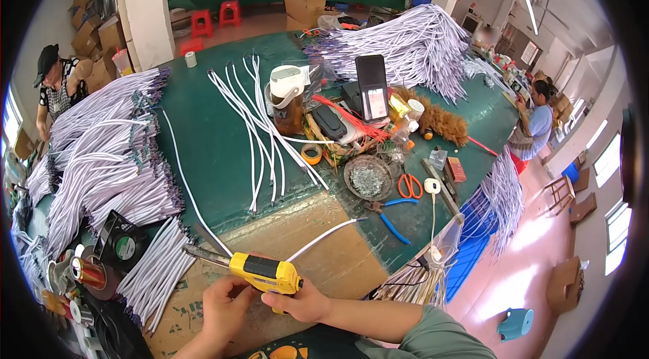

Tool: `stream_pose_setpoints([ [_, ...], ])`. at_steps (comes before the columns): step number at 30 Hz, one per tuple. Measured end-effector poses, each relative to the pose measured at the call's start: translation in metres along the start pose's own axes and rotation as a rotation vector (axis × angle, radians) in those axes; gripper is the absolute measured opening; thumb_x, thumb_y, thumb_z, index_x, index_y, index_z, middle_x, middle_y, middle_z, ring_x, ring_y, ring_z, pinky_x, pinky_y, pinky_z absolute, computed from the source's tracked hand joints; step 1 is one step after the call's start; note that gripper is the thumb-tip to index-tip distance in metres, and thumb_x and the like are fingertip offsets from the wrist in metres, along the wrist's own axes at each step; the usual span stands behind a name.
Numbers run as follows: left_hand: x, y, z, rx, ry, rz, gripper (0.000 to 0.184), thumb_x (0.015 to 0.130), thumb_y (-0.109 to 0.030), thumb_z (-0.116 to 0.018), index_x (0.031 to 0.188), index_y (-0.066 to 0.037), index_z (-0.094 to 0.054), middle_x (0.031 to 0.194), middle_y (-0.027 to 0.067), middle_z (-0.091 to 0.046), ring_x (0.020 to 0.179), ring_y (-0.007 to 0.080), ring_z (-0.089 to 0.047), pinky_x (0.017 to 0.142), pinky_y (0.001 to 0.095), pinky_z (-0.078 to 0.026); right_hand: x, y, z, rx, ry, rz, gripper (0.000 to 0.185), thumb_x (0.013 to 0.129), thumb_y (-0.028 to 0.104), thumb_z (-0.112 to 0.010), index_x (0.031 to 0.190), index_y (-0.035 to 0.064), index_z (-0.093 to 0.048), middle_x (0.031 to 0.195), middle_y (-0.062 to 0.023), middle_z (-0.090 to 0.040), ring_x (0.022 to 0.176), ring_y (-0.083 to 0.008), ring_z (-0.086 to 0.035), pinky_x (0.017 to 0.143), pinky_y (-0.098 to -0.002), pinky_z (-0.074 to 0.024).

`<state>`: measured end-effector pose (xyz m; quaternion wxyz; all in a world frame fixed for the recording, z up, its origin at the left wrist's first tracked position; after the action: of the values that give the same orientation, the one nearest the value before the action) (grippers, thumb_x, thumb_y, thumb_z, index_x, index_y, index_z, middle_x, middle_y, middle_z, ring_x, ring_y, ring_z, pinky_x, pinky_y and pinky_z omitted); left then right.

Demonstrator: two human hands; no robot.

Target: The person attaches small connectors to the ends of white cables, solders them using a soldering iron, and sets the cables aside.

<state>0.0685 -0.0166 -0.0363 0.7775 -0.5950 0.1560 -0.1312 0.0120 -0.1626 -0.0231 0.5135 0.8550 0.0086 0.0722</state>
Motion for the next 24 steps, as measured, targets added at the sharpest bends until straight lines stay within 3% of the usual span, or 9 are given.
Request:
stream_pose_setpoints([
  [2,0.003,-0.002,0.000,0.036,-0.009,-0.009,0.012,0.078,-0.003,-0.069,0.088,0.001,-0.065,0.078,0.0098,-0.068,0.071,0.0169,-0.066,0.065,0.0285,-0.051,-0.001,-0.002,0.003,0.026,0.011,-0.009,0.067,0.089,0.007,-0.060,0.145,0.0046,-0.024,0.137,-0.0062,-0.044,0.124,-0.0146,-0.042,0.103,-0.0296,-0.0336],
  [4,0.006,-0.014,0.003,0.278,-0.126,-0.171,0.009,0.076,-0.004,-0.070,0.084,0.000,-0.066,0.078,0.0127,-0.067,0.069,0.0215,-0.065,0.064,0.0306,-0.051,-0.007,-0.004,0.013,-0.035,-0.091,0.010,0.059,0.089,0.008,-0.060,0.141,0.0040,-0.033,0.132,-0.0059,-0.049,0.119,-0.0144,-0.047,0.101,-0.0297,-0.0361],
  [7,0.011,-0.014,0.007,0.343,-0.116,-0.184,0.011,0.076,-0.008,-0.070,0.085,-0.002,-0.067,0.078,0.0136,-0.066,0.070,0.0258,-0.064,0.064,0.0333,-0.050,-0.022,-0.004,0.038,-0.143,-0.202,-0.157,0.054,0.090,0.013,-0.062,0.137,0.0029,-0.038,0.126,-0.0054,-0.052,0.113,-0.0113,-0.049,0.095,-0.0275,-0.0401],
  [10,0.011,-0.006,0.001,0.453,-0.043,-0.192,0.011,0.078,-0.011,-0.069,0.085,-0.003,-0.067,0.080,0.0135,-0.065,0.073,0.0277,-0.064,0.066,0.0346,-0.050,-0.029,-0.003,0.064,-0.224,-0.293,-0.090,0.051,0.090,0.017,-0.063,0.134,0.0022,-0.042,0.120,-0.0046,-0.056,0.104,-0.0103,-0.053,0.089,-0.0263,-0.0434],
  [12,0.011,-0.007,0.000,0.425,-0.035,-0.154,0.011,0.078,-0.012,-0.068,0.085,-0.003,-0.067,0.081,0.0133,-0.065,0.075,0.0288,-0.063,0.067,0.0354,-0.049,-0.033,0.001,0.071,-0.236,-0.307,-0.119,0.052,0.089,0.018,-0.063,0.134,0.0019,-0.041,0.122,-0.0070,-0.056,0.108,-0.0140,-0.055,0.092,-0.0285,-0.0433],
  [14,0.010,-0.008,0.002,0.404,-0.044,-0.080,0.011,0.079,-0.013,-0.067,0.085,-0.004,-0.067,0.082,0.0132,-0.065,0.076,0.0300,-0.063,0.067,0.0363,-0.049,-0.032,0.010,0.069,0.016,-0.308,0.089,0.053,0.089,0.016,-0.062,0.135,0.0024,-0.040,0.124,-0.0102,-0.055,0.113,-0.0197,-0.055,0.096,-0.0334,-0.0437],
  [16,0.010,-0.020,-0.001,0.451,-0.031,-0.337,0.009,0.080,-0.013,-0.067,0.085,-0.005,-0.067,0.081,0.0129,-0.064,0.076,0.0310,-0.062,0.067,0.0372,-0.050,-0.042,0.005,0.078,0.065,-0.309,0.072,0.053,0.088,0.013,-0.061,0.135,0.0020,-0.040,0.125,-0.0132,-0.055,0.117,-0.0258,-0.054,0.098,-0.0393,-0.0441],
  [20,0.012,-0.011,-0.010,0.497,0.060,-0.385,0.016,0.078,-0.011,-0.069,0.092,-0.004,-0.065,0.080,0.0116,-0.064,0.071,0.0270,-0.062,0.063,0.0342,-0.049,-0.054,-0.003,0.085,0.062,-0.380,0.068,0.054,0.082,0.031,-0.066,0.124,0.0008,-0.049,0.125,-0.0183,-0.052,0.108,-0.0321,-0.058,0.090,-0.0466,-0.0486],
  [24,0.011,-0.009,-0.007,0.443,0.070,-0.205,0.024,0.078,-0.013,-0.071,0.100,-0.005,-0.063,0.078,0.0092,-0.062,0.069,0.0217,-0.062,0.062,0.0321,-0.049,-0.062,-0.009,0.086,0.046,-0.356,0.082,0.050,0.084,0.035,-0.065,0.118,0.0009,-0.052,0.124,-0.0181,-0.052,0.103,-0.0322,-0.060,0.088,-0.0471,-0.0494],
])
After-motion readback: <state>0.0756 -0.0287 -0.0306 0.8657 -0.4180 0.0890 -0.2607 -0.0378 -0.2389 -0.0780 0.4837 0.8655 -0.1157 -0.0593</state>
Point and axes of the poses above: each hand's wrist, its own x-axis towards the middle knuckle, its own z-axis out of the back of the hand, y = z × x, the point moved 4 cm from there along x, towards the middle knuckle
